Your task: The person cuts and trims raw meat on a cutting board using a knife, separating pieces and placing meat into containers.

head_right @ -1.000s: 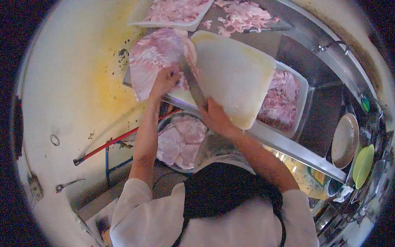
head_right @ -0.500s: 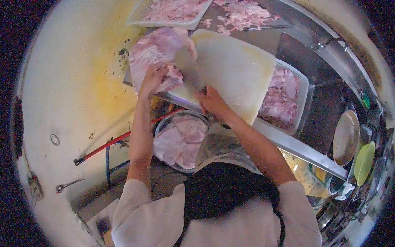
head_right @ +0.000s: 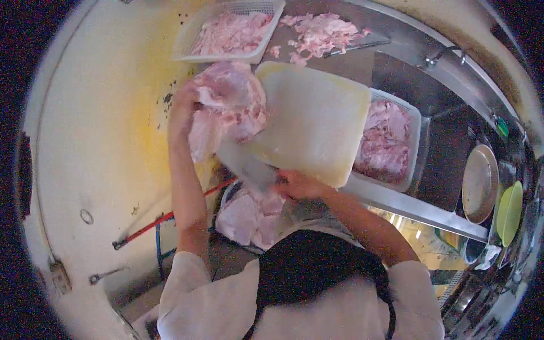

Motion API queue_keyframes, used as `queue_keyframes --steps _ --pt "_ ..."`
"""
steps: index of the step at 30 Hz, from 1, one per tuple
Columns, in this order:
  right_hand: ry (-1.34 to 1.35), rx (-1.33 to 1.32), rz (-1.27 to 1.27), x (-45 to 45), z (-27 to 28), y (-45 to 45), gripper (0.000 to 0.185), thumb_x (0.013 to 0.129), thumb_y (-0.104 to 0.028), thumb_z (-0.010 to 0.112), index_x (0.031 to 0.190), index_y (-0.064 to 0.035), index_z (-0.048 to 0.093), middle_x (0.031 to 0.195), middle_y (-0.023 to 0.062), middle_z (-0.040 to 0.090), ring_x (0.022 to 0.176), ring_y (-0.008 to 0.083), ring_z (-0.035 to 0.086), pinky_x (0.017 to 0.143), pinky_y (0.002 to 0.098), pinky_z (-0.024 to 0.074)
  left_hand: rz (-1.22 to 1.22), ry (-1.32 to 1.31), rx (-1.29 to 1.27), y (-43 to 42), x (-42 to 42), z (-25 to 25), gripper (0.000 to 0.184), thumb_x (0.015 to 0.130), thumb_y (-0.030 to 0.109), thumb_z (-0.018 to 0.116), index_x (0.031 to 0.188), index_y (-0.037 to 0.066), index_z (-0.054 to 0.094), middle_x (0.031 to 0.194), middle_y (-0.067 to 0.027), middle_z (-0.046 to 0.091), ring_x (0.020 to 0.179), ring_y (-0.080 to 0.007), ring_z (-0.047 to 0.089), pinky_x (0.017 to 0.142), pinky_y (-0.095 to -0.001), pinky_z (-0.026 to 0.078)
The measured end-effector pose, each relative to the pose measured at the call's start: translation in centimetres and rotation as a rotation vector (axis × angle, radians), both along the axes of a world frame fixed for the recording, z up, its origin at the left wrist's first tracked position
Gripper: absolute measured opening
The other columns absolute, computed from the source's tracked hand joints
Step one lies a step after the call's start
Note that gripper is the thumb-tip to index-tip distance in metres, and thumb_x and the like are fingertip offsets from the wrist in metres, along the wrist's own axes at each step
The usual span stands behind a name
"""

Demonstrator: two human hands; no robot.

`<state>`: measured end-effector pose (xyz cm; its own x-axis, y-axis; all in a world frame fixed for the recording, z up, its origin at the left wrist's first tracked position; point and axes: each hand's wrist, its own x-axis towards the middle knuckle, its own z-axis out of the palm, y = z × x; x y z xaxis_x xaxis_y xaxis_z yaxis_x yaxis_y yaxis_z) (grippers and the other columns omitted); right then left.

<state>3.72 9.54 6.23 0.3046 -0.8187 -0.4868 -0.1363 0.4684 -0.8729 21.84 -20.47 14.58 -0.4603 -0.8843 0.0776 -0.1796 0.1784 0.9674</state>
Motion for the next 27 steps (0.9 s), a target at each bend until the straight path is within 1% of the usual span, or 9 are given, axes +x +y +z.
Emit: queue_keyframes --steps 4,9,13,15,17,19,20,25,27 --pt "0.035 0.123 -0.093 -2.3 2.1 6.7 0.03 0.091 -0.03 0.062 0.103 -0.0026 0.057 0.063 0.0021 0.054 0.049 0.0131 0.052 0.047 0.0308 0.0422 -0.24 0.356 0.054 3.7 -2.1 11.1 0.008 0.088 0.01 0.059 0.091 0.003 0.06 0.087 -0.006 0.065 0.076 -0.0141 0.061 0.068 -0.0268 0.049" --pt "0.012 0.114 -0.496 -5.5 2.6 10.0 0.028 0.092 -0.025 0.062 0.108 -0.0028 0.057 0.063 0.0001 0.053 0.048 0.0104 0.048 0.046 0.0279 0.0402 -0.479 0.476 0.03 4.8 -11.4 13.3 0.008 0.089 0.011 0.062 0.091 0.003 0.059 0.091 -0.0048 0.065 0.081 -0.0137 0.061 0.075 -0.0273 0.049" --pt "0.15 0.149 -0.653 -6.0 3.2 11.3 0.032 0.091 -0.023 0.062 0.117 -0.0038 0.057 0.076 0.0048 0.06 0.056 0.0124 0.053 0.051 0.0297 0.0441 -0.387 0.366 0.251 -2.1 -23.1 3.5 0.026 0.091 0.021 0.064 0.105 0.0 0.062 0.097 -0.0106 0.065 0.084 -0.0182 0.063 0.076 -0.0335 0.053" --pt "0.229 0.152 -0.749 -6.3 2.4 12.2 0.035 0.091 -0.022 0.063 0.12 -0.0042 0.057 0.086 0.0085 0.064 0.065 0.0156 0.058 0.058 0.0327 0.0483 -0.205 -0.053 -0.325 -3.3 -22.4 -4.2 0.033 0.091 0.024 0.064 0.113 0.0 0.061 0.104 -0.0126 0.064 0.091 -0.0201 0.062 0.081 -0.0348 0.052" --pt "0.282 0.06 -0.797 -6.7 0.6 14.2 0.036 0.091 -0.023 0.065 0.12 -0.0033 0.057 0.093 0.0114 0.065 0.076 0.0187 0.06 0.068 0.0361 0.0497 -0.105 -0.19 -0.475 -2.1 -17.1 -6.2 0.036 0.088 0.023 0.066 0.114 -0.001 0.061 0.11 -0.015 0.062 0.099 -0.0236 0.06 0.087 -0.037 0.049" --pt "0.393 -0.022 -0.861 -5.8 -1.9 16.4 0.03 0.093 -0.026 0.064 0.113 -0.004 0.058 0.066 0.0024 0.055 0.05 0.0121 0.049 0.046 0.0305 0.0425 0.046 -0.346 -0.554 -1.4 -9.2 -7.7 0.039 0.086 0.022 0.068 0.116 -0.001 0.061 0.116 -0.0175 0.061 0.106 -0.0272 0.058 0.093 -0.0391 0.047" --pt "0.335 -0.026 -0.882 -5.5 -2.4 17.6 0.03 0.093 -0.026 0.064 0.112 -0.0037 0.058 0.066 0.0025 0.054 0.05 0.012 0.049 0.046 0.0304 0.0426 0.13 -0.443 -0.548 -1.2 -4.9 -8.7 0.04 0.085 0.022 0.069 0.117 -0.002 0.062 0.119 -0.0187 0.06 0.11 -0.0289 0.057 0.096 -0.0402 0.046" --pt "0.281 0.002 -0.89 -6.3 -0.9 17.8 0.03 0.092 -0.024 0.064 0.111 -0.0018 0.058 0.066 0.0019 0.055 0.05 0.0111 0.05 0.045 0.0298 0.0433 0.387 -0.511 -0.021 -5.9 14.9 -20.8 0.061 0.083 0.024 0.072 0.132 -0.006 0.05 0.128 -0.0221 0.057 0.117 -0.0333 0.055 0.104 -0.0419 0.041" --pt "0.26 0.06 -0.893 -6.8 -1.7 17.4 0.033 0.092 -0.026 0.065 0.113 -0.0017 0.058 0.073 0.0046 0.058 0.054 0.0131 0.053 0.05 0.0311 0.0456 0.442 -0.132 0.364 -2.2 16.2 -18.9 0.062 0.085 0.023 0.07 0.135 -0.006 0.048 0.128 -0.0206 0.057 0.117 -0.0319 0.054 0.104 -0.042 0.041"
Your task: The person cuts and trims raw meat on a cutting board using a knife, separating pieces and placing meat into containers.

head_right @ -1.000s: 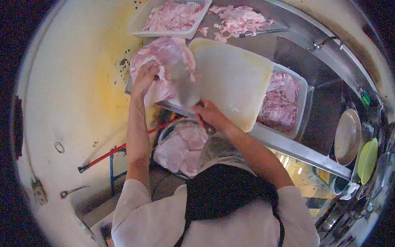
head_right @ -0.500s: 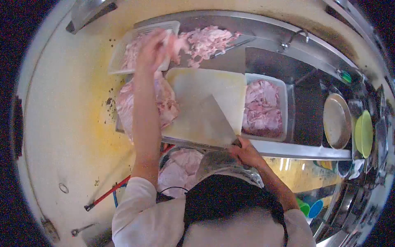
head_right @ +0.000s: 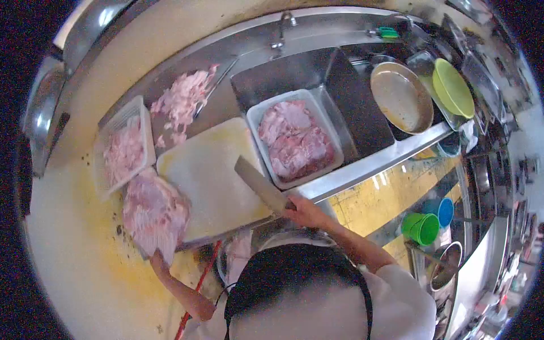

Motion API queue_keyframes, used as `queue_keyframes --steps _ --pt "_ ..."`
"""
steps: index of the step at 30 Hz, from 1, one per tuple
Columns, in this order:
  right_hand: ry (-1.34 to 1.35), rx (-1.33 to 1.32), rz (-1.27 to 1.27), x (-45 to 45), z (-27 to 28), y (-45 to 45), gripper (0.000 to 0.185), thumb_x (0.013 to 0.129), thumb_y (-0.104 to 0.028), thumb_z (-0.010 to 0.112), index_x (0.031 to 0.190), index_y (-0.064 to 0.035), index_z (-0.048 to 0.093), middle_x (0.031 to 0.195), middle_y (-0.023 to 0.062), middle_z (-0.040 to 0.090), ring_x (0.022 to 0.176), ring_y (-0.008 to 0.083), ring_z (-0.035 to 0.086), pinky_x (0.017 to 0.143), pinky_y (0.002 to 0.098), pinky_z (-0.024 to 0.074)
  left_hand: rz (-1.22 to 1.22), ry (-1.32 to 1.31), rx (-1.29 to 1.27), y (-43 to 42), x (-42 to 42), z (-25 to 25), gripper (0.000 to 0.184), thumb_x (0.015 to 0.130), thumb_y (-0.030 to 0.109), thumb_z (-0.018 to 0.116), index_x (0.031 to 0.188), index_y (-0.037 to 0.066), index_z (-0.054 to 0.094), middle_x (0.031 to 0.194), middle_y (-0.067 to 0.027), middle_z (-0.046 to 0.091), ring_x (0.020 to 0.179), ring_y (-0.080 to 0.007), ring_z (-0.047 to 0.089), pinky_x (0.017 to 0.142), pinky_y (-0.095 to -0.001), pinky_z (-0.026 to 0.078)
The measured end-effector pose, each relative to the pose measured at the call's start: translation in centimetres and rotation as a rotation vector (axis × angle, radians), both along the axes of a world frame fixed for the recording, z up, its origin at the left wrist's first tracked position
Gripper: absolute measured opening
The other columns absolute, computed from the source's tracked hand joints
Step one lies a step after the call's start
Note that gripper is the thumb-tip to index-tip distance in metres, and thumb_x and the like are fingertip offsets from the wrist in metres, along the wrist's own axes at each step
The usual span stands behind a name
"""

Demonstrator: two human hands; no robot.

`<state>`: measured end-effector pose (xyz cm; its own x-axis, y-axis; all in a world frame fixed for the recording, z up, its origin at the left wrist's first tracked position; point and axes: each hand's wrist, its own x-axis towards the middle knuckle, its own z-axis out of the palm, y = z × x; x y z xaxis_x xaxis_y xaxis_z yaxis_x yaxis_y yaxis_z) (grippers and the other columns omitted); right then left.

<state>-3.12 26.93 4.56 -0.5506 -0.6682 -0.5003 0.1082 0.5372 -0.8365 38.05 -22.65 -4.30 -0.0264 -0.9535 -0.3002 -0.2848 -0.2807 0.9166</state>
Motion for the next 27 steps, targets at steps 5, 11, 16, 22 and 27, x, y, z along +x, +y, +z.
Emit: queue_keyframes --steps 5,11,16,22,27 --pt "-0.119 -0.056 0.075 -1.9 -0.7 -2.9 0.04 0.091 -0.029 0.065 0.12 -0.0031 0.057 0.082 0.007 0.064 0.054 0.0137 0.056 0.05 0.0309 0.0472 -0.126 0.214 0.111 -0.6 4.3 0.5 0.044 0.086 0.026 0.064 0.121 0.001 0.061 0.112 -0.0102 0.064 0.102 -0.0225 0.06 0.085 -0.0351 0.048" --pt "-0.013 0.054 0.179 -3.6 0.4 -4.8 0.044 0.09 -0.03 0.065 0.12 -0.0002 0.055 0.077 0.0073 0.062 0.052 0.0143 0.055 0.049 0.0322 0.0472 -0.076 0.67 0.278 0.6 2.4 2.6 0.053 0.091 0.048 0.059 0.126 0.009 0.058 0.113 -0.0089 0.067 0.096 -0.0222 0.066 0.068 -0.0366 0.057" --pt "0.05 0.057 0.183 -3.9 0.2 -4.9 0.043 0.089 -0.03 0.066 0.117 0.0008 0.056 0.07 0.0072 0.059 0.053 0.0152 0.056 0.049 0.0333 0.0478 -0.034 0.42 0.374 2.1 -0.4 5.9 0.054 0.086 0.048 0.063 0.12 0.008 0.059 0.106 -0.008 0.067 0.082 -0.021 0.068 0.053 -0.0341 0.057" --pt "0.043 0.058 0.211 -4.0 0.1 -4.7 0.039 0.089 -0.03 0.067 0.11 0.0005 0.059 0.073 0.0094 0.06 0.059 0.0172 0.058 0.051 0.0341 0.0479 0.032 0.461 0.19 1.2 -2.4 3.9 0.048 0.077 0.033 0.067 0.115 0.003 0.059 0.096 -0.0105 0.067 0.079 -0.0241 0.068 0.063 -0.0375 0.059" --pt "0.157 0.026 0.234 -4.4 -1.9 -4.1 0.034 0.088 -0.029 0.066 0.102 0.0012 0.059 0.07 0.0093 0.06 0.056 0.0195 0.057 0.054 0.0372 0.0465 0.033 0.444 0.162 3.1 -2.2 3.5 0.04 0.074 0.025 0.064 0.108 0.003 0.06 0.096 -0.0099 0.065 0.086 -0.027 0.066 0.078 -0.0425 0.058"
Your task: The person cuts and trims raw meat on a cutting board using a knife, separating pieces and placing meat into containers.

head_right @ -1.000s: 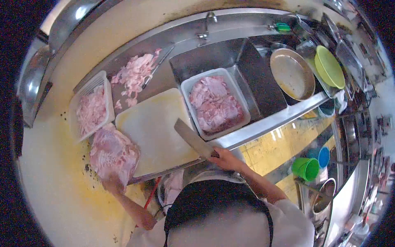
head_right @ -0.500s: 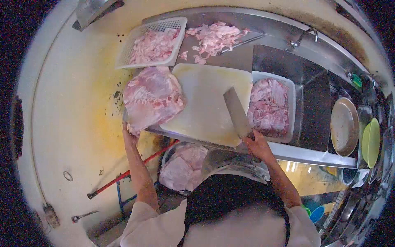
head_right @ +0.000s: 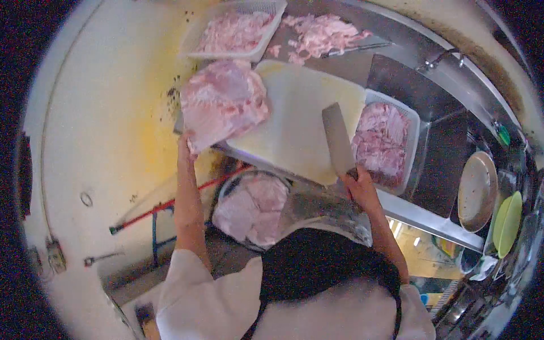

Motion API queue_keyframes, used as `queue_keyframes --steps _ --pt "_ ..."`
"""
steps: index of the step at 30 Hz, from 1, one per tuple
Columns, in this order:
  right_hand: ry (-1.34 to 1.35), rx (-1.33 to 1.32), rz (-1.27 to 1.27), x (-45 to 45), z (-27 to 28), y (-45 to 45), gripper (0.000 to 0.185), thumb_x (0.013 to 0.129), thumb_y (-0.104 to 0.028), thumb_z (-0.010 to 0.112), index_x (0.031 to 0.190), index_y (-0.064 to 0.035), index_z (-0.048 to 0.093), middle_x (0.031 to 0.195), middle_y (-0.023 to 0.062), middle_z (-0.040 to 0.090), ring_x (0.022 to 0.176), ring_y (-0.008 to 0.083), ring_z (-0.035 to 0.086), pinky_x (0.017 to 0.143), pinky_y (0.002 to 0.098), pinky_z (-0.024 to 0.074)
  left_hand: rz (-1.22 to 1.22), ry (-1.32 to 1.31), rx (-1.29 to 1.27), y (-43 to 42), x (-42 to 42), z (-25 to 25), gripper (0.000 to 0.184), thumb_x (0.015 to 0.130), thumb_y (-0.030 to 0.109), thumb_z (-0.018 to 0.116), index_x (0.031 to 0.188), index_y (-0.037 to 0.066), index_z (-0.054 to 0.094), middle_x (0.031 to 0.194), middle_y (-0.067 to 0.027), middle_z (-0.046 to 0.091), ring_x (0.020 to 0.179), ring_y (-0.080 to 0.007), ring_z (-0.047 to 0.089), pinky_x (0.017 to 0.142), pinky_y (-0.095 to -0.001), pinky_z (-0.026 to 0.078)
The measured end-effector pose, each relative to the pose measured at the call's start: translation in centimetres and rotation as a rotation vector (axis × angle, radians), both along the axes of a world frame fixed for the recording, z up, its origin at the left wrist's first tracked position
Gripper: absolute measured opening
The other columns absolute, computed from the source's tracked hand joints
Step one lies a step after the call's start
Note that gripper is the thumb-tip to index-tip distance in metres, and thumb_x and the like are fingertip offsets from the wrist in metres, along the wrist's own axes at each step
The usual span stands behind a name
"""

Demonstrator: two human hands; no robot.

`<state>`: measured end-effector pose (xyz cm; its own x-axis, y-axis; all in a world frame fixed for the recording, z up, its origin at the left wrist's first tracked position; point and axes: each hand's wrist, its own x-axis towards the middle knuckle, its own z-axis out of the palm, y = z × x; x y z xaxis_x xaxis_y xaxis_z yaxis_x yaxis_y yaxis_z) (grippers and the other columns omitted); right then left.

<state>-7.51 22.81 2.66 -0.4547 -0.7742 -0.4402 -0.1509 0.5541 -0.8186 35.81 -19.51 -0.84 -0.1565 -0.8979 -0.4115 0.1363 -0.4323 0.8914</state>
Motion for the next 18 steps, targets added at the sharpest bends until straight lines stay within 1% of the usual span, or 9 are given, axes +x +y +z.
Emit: queue_keyframes --steps 3,5,8,9,12,13,15,17,18 --pt "-0.026 -0.076 -0.029 0.0 -0.6 0.1 0.031 0.088 -0.028 0.066 0.095 0.0007 0.058 0.067 0.0081 0.059 0.053 0.0198 0.055 0.054 0.0374 0.0452 0.069 0.128 0.037 1.8 -1.2 1.0 0.035 0.075 0.019 0.062 0.106 0.003 0.061 0.09 -0.0078 0.063 0.08 -0.0235 0.065 0.067 -0.0372 0.057" --pt "-0.045 -0.077 -0.036 0.0 -0.8 0.2 0.029 0.089 -0.028 0.066 0.092 -0.0005 0.057 0.065 0.0071 0.058 0.052 0.0188 0.054 0.053 0.0362 0.0441 0.013 0.088 0.091 2.3 -0.9 2.2 0.031 0.076 0.02 0.061 0.103 0.004 0.061 0.088 -0.0076 0.062 0.08 -0.024 0.064 0.068 -0.0391 0.057" --pt "-0.11 0.006 -0.029 -0.3 0.4 -0.4 0.024 0.09 -0.026 0.064 0.092 -0.0036 0.056 0.062 0.0043 0.055 0.049 0.0152 0.051 0.048 0.0322 0.0415 0.05 0.175 0.137 9.6 -7.9 10.7 0.025 0.082 0.027 0.058 0.095 0.005 0.059 0.085 -0.0079 0.062 0.079 -0.0248 0.064 0.07 -0.043 0.056" --pt "-0.149 -0.003 -0.026 -0.3 0.7 -0.5 0.021 0.09 -0.024 0.064 0.094 -0.005 0.056 0.061 0.0024 0.053 0.046 0.0134 0.049 0.045 0.0301 0.0403 0.033 0.2 0.128 11.8 -10.1 11.3 0.028 0.084 0.03 0.056 0.096 0.005 0.06 0.086 -0.0081 0.062 0.08 -0.0253 0.064 0.07 -0.0436 0.056" --pt "-0.239 -0.013 -0.073 0.0 0.5 -0.4 0.018 0.091 -0.023 0.064 0.096 -0.0075 0.055 0.062 0.0011 0.052 0.044 0.0115 0.048 0.041 0.028 0.0393 0.075 0.147 0.069 18.3 -17.2 11.6 0.041 0.092 0.04 0.052 0.106 0.003 0.061 0.092 -0.0097 0.065 0.084 -0.0247 0.066 0.071 -0.0408 0.054" --pt "-0.261 -0.025 -0.1 -0.2 0.4 -0.7 0.018 0.091 -0.023 0.064 0.095 -0.008 0.054 0.063 0.0014 0.052 0.044 0.0115 0.048 0.041 0.0281 0.0394 -0.077 0.352 0.069 19.5 -18.1 8.5 0.041 0.093 0.041 0.053 0.109 0.004 0.061 0.094 -0.0104 0.066 0.084 -0.0234 0.066 0.071 -0.0389 0.054" --pt "-0.243 0.01 -0.083 -0.6 -0.3 -0.6 0.018 0.091 -0.022 0.064 0.096 -0.0081 0.054 0.065 0.0018 0.052 0.044 0.0116 0.048 0.042 0.0278 0.0398 -0.262 0.284 0.143 22.1 -18.4 3.5 0.042 0.094 0.043 0.054 0.112 0.005 0.061 0.097 -0.0115 0.067 0.082 -0.021 0.067 0.071 -0.036 0.054" --pt "-0.234 0.029 -0.098 -0.9 -0.3 -0.9 0.019 0.091 -0.023 0.064 0.096 -0.0074 0.055 0.066 0.0017 0.053 0.045 0.0119 0.048 0.044 0.0286 0.0403 -0.338 -0.001 0.244 25.0 -17.3 4.9 0.043 0.095 0.043 0.056 0.112 0.004 0.061 0.097 -0.0121 0.068 0.081 -0.0201 0.067 0.071 -0.0352 0.054" --pt "-0.24 0.042 -0.12 -0.6 0.1 -0.8 0.021 0.09 -0.025 0.064 0.097 -0.0066 0.056 0.066 0.0014 0.054 0.046 0.0122 0.048 0.045 0.0294 0.0405 -0.393 -0.017 0.287 25.2 -15.6 6.7 0.044 0.095 0.043 0.057 0.112 0.003 0.06 0.096 -0.0121 0.069 0.082 -0.0203 0.067 0.072 -0.0354 0.054"
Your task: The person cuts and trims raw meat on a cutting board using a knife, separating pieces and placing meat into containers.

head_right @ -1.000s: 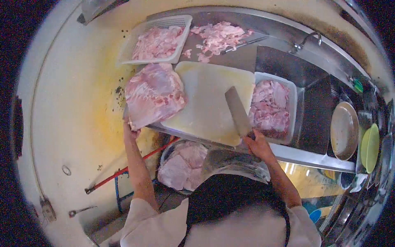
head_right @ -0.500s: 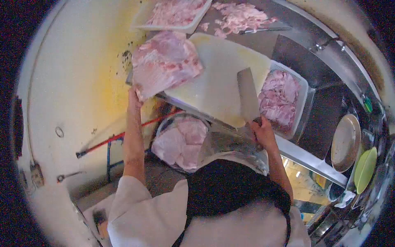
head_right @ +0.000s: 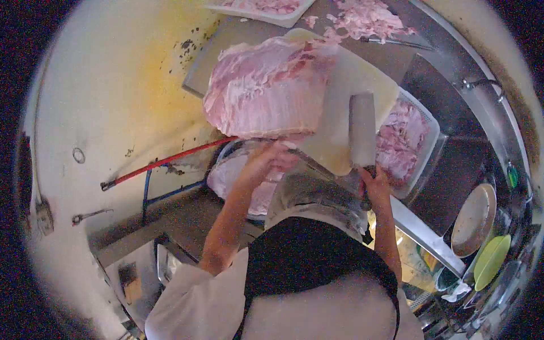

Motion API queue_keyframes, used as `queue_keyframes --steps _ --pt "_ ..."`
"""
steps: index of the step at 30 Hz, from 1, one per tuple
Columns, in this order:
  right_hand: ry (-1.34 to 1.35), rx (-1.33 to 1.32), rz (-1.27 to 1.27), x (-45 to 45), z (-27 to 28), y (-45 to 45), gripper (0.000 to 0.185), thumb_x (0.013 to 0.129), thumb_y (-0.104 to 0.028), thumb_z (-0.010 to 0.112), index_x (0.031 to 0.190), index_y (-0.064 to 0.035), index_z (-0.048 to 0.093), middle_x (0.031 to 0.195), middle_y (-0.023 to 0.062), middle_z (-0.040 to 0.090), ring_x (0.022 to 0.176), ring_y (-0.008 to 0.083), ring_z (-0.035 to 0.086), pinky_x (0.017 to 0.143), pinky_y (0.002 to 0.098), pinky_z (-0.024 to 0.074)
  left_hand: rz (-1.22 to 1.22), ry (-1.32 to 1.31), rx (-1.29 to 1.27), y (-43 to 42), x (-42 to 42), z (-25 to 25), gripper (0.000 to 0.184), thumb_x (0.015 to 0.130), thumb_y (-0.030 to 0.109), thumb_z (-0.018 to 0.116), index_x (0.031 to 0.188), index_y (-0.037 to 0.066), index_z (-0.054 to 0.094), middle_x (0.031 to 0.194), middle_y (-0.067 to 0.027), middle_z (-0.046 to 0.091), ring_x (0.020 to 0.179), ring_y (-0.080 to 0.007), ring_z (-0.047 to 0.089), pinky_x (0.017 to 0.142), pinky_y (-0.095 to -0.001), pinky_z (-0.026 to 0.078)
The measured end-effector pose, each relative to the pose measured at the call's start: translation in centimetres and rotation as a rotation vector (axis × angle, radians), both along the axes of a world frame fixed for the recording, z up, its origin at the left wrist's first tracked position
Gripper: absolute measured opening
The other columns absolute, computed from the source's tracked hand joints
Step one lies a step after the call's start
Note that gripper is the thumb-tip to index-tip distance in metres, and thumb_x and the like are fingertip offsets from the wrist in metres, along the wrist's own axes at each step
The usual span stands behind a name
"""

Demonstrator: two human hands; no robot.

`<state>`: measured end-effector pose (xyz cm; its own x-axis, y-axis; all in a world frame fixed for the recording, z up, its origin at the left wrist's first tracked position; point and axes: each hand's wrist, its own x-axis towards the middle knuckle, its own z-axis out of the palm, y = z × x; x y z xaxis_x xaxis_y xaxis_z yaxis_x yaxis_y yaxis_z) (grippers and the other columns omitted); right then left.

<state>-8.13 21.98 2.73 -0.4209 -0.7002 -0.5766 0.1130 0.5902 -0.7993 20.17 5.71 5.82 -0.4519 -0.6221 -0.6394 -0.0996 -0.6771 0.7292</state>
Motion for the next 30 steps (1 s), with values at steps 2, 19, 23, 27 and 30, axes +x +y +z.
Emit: queue_keyframes --steps 2,19,23,27,30 --pt "-0.039 0.005 -0.027 0.5 0.8 0.4 0.023 0.09 -0.027 0.063 0.099 -0.0055 0.057 0.065 0.0011 0.054 0.048 0.0123 0.049 0.046 0.0302 0.0409 0.01 -0.075 0.011 -1.2 5.0 -2.9 0.047 0.095 0.045 0.057 0.114 0.001 0.059 0.095 -0.0106 0.07 0.087 -0.021 0.068 0.076 -0.0343 0.054" --pt "-0.352 0.004 0.17 0.0 0.5 4.5 0.038 0.09 -0.026 0.067 0.119 -0.0038 0.054 0.067 -0.0009 0.052 0.05 0.009 0.048 0.044 0.0255 0.039 0.713 0.452 -0.149 -7.2 2.7 -7.5 0.036 0.096 0.034 0.058 0.119 0.006 0.058 0.11 -0.0071 0.064 0.1 -0.0234 0.06 0.087 -0.0414 0.049" --pt "-0.338 -0.058 0.303 0.0 0.7 4.2 0.039 0.09 -0.026 0.067 0.119 -0.0025 0.054 0.065 -0.0003 0.053 0.05 0.0101 0.048 0.047 0.0277 0.0405 0.797 0.298 -0.206 -8.2 -0.5 -7.0 0.034 0.089 0.026 0.062 0.113 0.002 0.057 0.109 -0.0099 0.063 0.102 -0.0255 0.059 0.09 -0.0402 0.049" --pt "-0.321 -0.091 0.387 -1.4 -0.3 5.3 0.037 0.091 -0.027 0.066 0.115 -0.0016 0.055 0.062 0.0001 0.053 0.05 0.0103 0.048 0.049 0.0296 0.0414 0.799 0.367 -0.09 -8.2 -0.6 -8.0 0.04 0.082 0.02 0.059 0.115 -0.002 0.056 0.111 -0.0149 0.062 0.104 -0.0304 0.058 0.093 -0.0443 0.048" --pt "-0.273 -0.118 0.35 -3.5 1.0 7.6 0.034 0.091 -0.027 0.066 0.112 -0.0014 0.056 0.062 0.0001 0.053 0.05 0.0102 0.049 0.05 0.0298 0.042 0.869 0.38 -0.086 -5.1 -4.2 -3.4 0.044 0.078 0.021 0.057 0.115 -0.003 0.055 0.111 -0.0181 0.061 0.101 -0.0364 0.059 0.093 -0.0517 0.047"
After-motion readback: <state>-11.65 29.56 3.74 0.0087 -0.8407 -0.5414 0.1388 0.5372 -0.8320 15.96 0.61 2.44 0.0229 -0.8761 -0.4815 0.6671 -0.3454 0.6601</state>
